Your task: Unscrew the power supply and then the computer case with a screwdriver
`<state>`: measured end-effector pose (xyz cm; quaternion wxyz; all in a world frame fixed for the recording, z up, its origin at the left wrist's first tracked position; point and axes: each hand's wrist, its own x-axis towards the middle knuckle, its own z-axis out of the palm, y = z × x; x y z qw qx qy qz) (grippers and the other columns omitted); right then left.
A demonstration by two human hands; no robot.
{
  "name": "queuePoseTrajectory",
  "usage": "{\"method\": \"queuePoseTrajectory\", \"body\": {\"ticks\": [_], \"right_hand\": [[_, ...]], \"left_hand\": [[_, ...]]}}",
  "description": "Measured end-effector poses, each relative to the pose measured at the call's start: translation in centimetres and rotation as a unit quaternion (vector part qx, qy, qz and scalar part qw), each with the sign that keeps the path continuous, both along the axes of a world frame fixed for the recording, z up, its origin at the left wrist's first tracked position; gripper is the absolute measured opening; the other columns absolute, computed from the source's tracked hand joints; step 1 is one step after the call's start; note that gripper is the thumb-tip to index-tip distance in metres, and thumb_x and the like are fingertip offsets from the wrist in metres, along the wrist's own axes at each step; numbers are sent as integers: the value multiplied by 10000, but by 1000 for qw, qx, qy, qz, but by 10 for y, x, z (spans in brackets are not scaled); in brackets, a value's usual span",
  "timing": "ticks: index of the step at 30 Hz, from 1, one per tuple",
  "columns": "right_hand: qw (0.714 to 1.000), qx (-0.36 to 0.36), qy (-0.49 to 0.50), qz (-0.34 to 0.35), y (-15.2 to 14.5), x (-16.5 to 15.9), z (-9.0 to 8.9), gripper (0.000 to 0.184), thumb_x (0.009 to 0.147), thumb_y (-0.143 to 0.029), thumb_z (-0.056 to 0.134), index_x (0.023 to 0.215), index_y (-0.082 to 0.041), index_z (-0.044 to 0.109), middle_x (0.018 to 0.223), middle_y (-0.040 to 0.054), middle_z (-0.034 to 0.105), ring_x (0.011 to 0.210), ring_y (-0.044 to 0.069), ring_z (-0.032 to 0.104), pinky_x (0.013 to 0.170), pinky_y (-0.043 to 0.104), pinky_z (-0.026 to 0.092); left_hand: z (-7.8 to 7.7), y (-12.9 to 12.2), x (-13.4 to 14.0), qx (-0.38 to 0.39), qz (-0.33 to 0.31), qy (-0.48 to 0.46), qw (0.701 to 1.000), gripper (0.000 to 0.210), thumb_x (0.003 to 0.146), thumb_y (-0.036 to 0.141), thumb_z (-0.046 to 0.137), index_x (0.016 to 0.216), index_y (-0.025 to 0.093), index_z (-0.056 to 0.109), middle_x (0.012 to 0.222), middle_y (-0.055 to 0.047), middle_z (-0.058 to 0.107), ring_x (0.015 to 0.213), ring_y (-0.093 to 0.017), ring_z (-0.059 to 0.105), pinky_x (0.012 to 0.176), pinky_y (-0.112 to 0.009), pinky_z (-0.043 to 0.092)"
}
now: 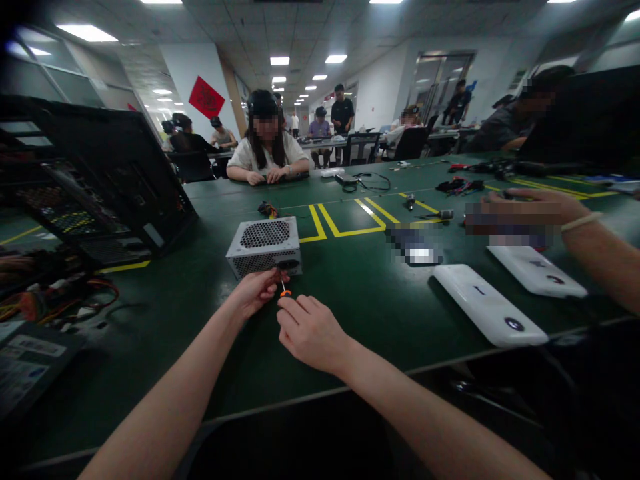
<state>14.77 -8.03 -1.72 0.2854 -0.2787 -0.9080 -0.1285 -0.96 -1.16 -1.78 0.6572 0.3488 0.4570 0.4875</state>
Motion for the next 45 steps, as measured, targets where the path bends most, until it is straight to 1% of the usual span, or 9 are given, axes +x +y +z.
{"method": "queuePoseTrajectory", "body": {"ticks": [3, 7, 13, 21, 25, 31, 35, 38, 45], "right_hand": [[1000, -2, -2, 3, 1, 1, 0, 160, 776, -150, 412, 880, -127, 532, 974, 80, 555, 795, 188, 464, 690, 327, 397], [1000, -2, -2, 18, 0, 2, 1, 141, 772, -154, 425, 862, -144, 532, 1010, 70, 545, 814, 187, 456, 715, 337, 398], [998, -35, -10, 53, -2, 0, 5, 180, 757, -201, 444, 902, -141, 533, 1049, 104, 511, 892, 201, 452, 771, 348, 393], [995, -32, -54, 79, -1, -1, 6, 244, 744, -240, 473, 977, -189, 522, 1107, 109, 482, 909, 212, 469, 745, 370, 388], [996, -26, -47, 75, 0, -1, 3, 193, 767, -242, 453, 934, -178, 526, 1070, 98, 506, 871, 192, 494, 727, 337, 403], [998, -29, 2, 59, 0, -1, 0, 211, 804, -318, 425, 875, -139, 513, 996, 112, 528, 865, 182, 522, 694, 292, 432], [996, -48, 1, 75, -1, -1, 2, 261, 778, -367, 457, 906, -144, 503, 1016, 127, 508, 910, 196, 514, 721, 313, 433], [995, -58, -14, 85, -2, -1, 5, 272, 757, -325, 477, 966, -153, 499, 1072, 136, 475, 937, 202, 500, 749, 328, 426], [995, -41, -31, 83, 0, -2, 2, 295, 805, -373, 412, 951, -139, 515, 1075, 139, 481, 876, 195, 516, 727, 322, 431]], "left_hand": [[1, -1, -1, 8, -8, 1, 1000, 119, 736, 176, 521, 717, 62, 548, 618, -41, 536, 360, 16, 319, 291, -94, 163], [3, -2, -2, 8, -22, -4, 1000, 94, 715, 144, 547, 670, 63, 529, 634, -33, 529, 357, 28, 307, 286, -88, 156], [5, -2, -2, -15, -26, 1, 1000, 159, 728, 145, 537, 593, 77, 486, 508, 13, 459, 327, 30, 268, 278, -88, 140], [6, -1, 1, -22, -4, 26, 999, 209, 695, 194, 585, 555, 99, 462, 416, 54, 379, 307, 21, 255, 276, -100, 122], [6, -2, 1, -20, -6, 23, 1000, 195, 702, 179, 573, 562, 95, 466, 436, 42, 402, 314, 21, 263, 276, -97, 129], [6, -4, -3, -10, -53, -13, 998, 107, 745, 163, 517, 719, 60, 536, 601, -31, 524, 348, 27, 298, 288, -85, 162], [5, -3, -3, -18, -47, -7, 999, 108, 735, 165, 532, 691, 66, 531, 577, -20, 512, 335, 28, 279, 282, -91, 154], [6, -2, -2, -26, -39, 5, 999, 123, 735, 172, 533, 662, 74, 524, 532, -4, 495, 321, 26, 262, 277, -98, 141], [2, 1, 0, -20, -26, 31, 999, 195, 724, 205, 550, 582, 88, 484, 461, 16, 456, 300, 23, 250, 281, -110, 104]]}}
